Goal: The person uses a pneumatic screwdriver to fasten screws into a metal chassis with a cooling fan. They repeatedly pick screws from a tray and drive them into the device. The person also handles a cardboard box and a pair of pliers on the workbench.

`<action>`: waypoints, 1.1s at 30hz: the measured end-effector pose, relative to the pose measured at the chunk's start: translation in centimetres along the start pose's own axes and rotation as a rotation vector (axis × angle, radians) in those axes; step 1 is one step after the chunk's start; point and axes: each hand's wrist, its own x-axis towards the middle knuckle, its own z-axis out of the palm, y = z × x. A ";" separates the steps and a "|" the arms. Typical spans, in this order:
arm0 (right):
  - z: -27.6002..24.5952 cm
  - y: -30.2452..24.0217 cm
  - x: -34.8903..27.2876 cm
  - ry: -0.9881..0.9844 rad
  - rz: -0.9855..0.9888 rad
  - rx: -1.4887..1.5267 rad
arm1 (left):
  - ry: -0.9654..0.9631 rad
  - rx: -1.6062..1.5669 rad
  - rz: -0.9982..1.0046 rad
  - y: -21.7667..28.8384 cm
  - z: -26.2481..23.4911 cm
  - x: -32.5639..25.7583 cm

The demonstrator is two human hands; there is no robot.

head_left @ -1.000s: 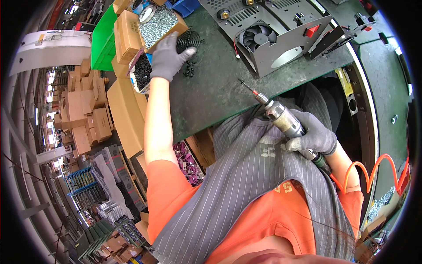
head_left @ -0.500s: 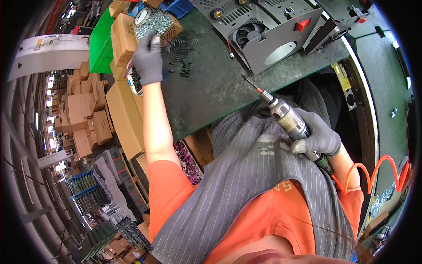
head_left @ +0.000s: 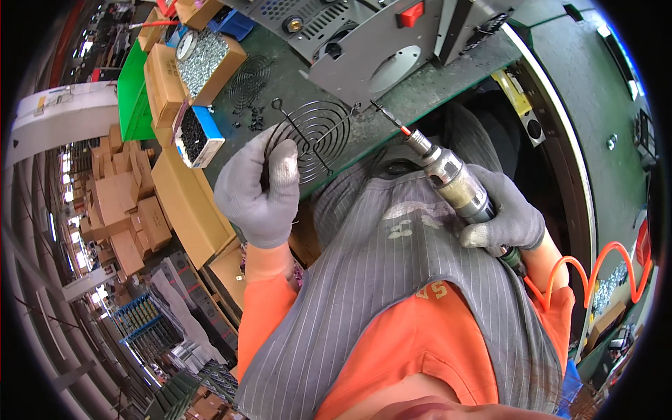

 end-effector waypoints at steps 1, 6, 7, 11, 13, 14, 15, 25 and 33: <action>-0.2 0.0 -0.2 -0.010 -0.004 -0.001 | 0.011 0.003 0.017 0.2 0.4 0.0; -0.9 -0.1 -1.0 -0.051 0.034 0.061 | -0.002 0.056 0.108 1.0 1.7 0.7; -1.0 0.1 -1.0 -0.046 0.006 0.056 | -0.043 0.084 0.174 1.2 1.7 0.8; -1.3 0.8 -0.9 -0.045 -0.010 0.110 | -0.126 0.123 0.405 1.6 1.7 1.1; -1.4 0.9 -0.8 -0.044 0.011 0.179 | -0.180 0.116 0.432 1.5 1.9 1.0; -1.4 0.8 -0.7 -0.040 0.010 0.217 | -0.208 0.095 0.421 1.5 2.0 1.0; -1.9 0.7 -0.6 -0.030 0.012 0.212 | -0.221 0.072 0.406 1.3 2.5 0.9; -6.2 -1.5 0.4 0.095 0.042 0.154 | -0.372 0.135 0.157 -0.3 8.5 -1.0; -5.5 -2.5 1.9 0.195 0.118 0.159 | -0.567 0.026 -0.035 -1.8 7.9 -0.6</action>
